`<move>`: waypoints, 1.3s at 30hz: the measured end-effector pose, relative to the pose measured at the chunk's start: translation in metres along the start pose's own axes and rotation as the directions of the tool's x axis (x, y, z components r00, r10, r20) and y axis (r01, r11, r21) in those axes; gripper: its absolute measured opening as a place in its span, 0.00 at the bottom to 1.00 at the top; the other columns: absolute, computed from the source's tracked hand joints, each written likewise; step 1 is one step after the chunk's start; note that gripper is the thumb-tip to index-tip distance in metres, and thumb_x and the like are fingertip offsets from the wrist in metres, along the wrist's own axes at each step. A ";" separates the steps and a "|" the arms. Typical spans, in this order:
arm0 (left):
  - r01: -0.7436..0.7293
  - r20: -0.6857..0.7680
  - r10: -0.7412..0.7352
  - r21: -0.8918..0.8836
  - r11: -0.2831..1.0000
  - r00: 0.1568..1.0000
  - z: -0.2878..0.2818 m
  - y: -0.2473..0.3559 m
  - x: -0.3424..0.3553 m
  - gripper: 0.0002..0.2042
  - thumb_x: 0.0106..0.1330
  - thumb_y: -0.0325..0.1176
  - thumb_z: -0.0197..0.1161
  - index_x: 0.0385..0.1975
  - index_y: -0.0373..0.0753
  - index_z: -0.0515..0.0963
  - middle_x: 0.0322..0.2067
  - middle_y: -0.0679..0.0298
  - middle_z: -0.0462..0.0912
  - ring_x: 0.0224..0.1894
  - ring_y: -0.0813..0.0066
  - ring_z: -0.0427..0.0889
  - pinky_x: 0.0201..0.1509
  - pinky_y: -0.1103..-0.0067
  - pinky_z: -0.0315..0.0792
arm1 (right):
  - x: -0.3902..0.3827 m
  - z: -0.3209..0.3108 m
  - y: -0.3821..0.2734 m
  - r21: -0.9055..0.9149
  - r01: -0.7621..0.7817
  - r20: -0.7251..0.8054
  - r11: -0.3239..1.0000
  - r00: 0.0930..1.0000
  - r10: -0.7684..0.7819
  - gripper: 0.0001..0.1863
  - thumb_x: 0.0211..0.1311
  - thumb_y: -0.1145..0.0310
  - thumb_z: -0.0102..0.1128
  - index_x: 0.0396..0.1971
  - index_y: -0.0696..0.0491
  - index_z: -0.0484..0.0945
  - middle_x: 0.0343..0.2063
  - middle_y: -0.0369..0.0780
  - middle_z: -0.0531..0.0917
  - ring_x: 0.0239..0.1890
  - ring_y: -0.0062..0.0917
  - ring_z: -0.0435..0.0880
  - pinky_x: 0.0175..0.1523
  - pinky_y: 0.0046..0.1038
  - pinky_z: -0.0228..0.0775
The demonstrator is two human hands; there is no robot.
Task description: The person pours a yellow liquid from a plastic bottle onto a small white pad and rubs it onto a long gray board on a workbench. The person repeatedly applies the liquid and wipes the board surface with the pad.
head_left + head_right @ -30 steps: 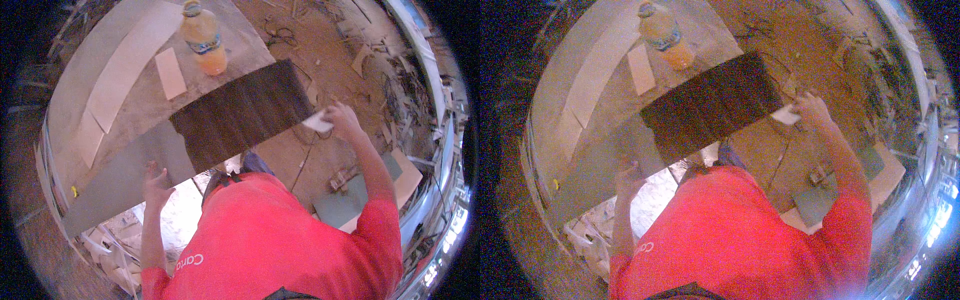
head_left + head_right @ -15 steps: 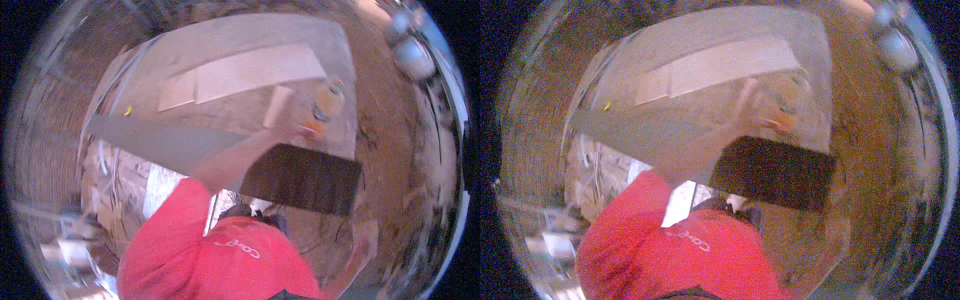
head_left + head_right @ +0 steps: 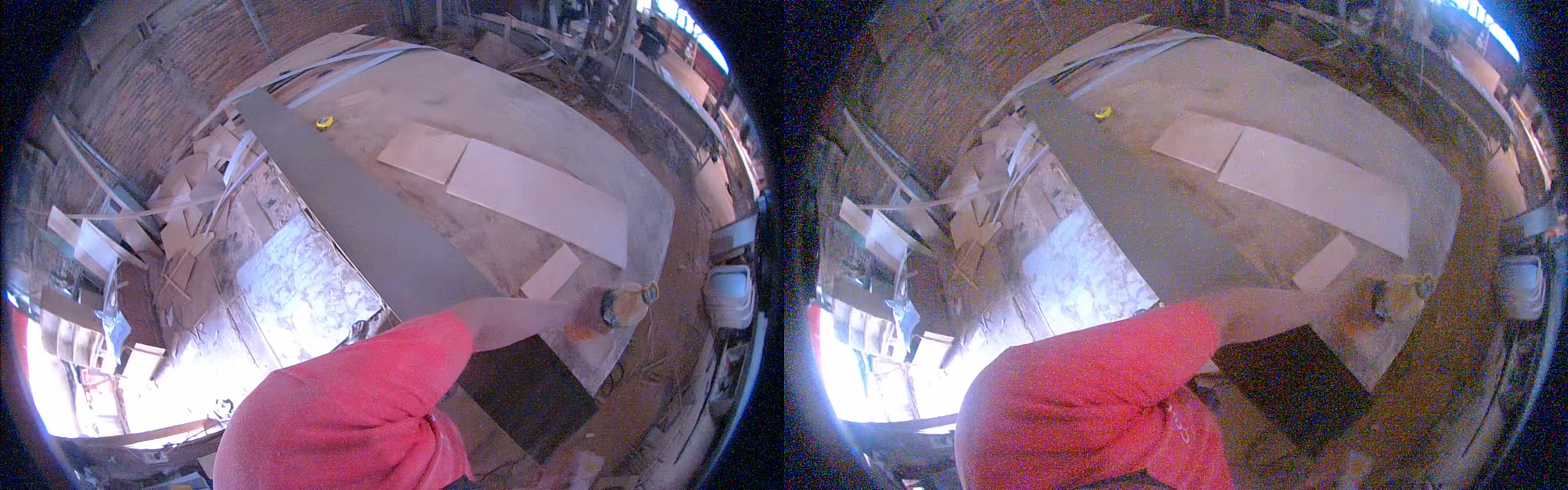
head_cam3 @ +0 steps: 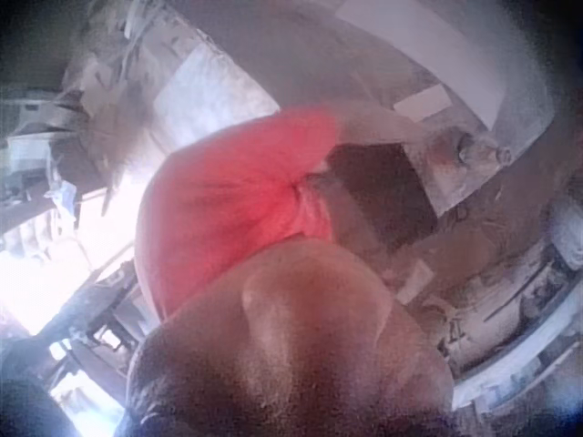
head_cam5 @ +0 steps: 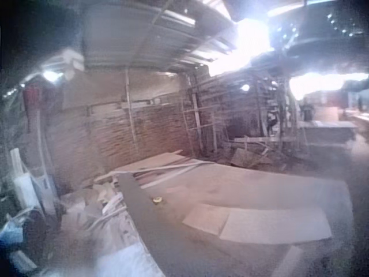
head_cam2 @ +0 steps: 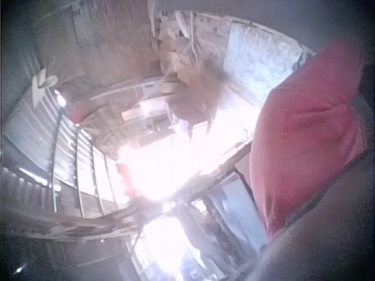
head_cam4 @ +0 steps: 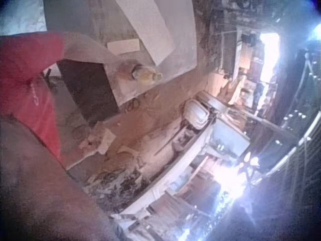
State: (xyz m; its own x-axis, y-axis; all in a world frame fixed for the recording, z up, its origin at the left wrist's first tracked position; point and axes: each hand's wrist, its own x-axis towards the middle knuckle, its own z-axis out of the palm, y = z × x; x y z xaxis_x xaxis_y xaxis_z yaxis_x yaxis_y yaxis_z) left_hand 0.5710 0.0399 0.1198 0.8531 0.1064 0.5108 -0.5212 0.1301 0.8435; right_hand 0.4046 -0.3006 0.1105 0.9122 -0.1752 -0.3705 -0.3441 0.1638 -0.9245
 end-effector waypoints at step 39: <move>0.061 0.391 -0.722 0.857 0.512 0.571 -0.374 0.395 -0.084 0.33 0.41 0.40 0.85 0.52 0.39 0.84 0.44 0.57 0.91 0.49 0.62 0.90 0.58 0.67 0.80 | -0.335 0.289 0.089 0.444 -0.045 -0.041 0.895 0.997 0.070 0.29 0.75 0.52 0.65 0.67 0.52 0.72 0.60 0.42 0.83 0.56 0.40 0.88 0.46 0.49 0.88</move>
State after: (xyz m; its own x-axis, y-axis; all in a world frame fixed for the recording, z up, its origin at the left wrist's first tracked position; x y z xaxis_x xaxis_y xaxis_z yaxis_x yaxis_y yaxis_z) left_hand 0.2847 0.4506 0.3481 0.8725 -0.4182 -0.2526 -0.1948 -0.7719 0.6052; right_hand 0.1329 0.0535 0.1776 0.8759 -0.2028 -0.4377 -0.2500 0.5852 -0.7714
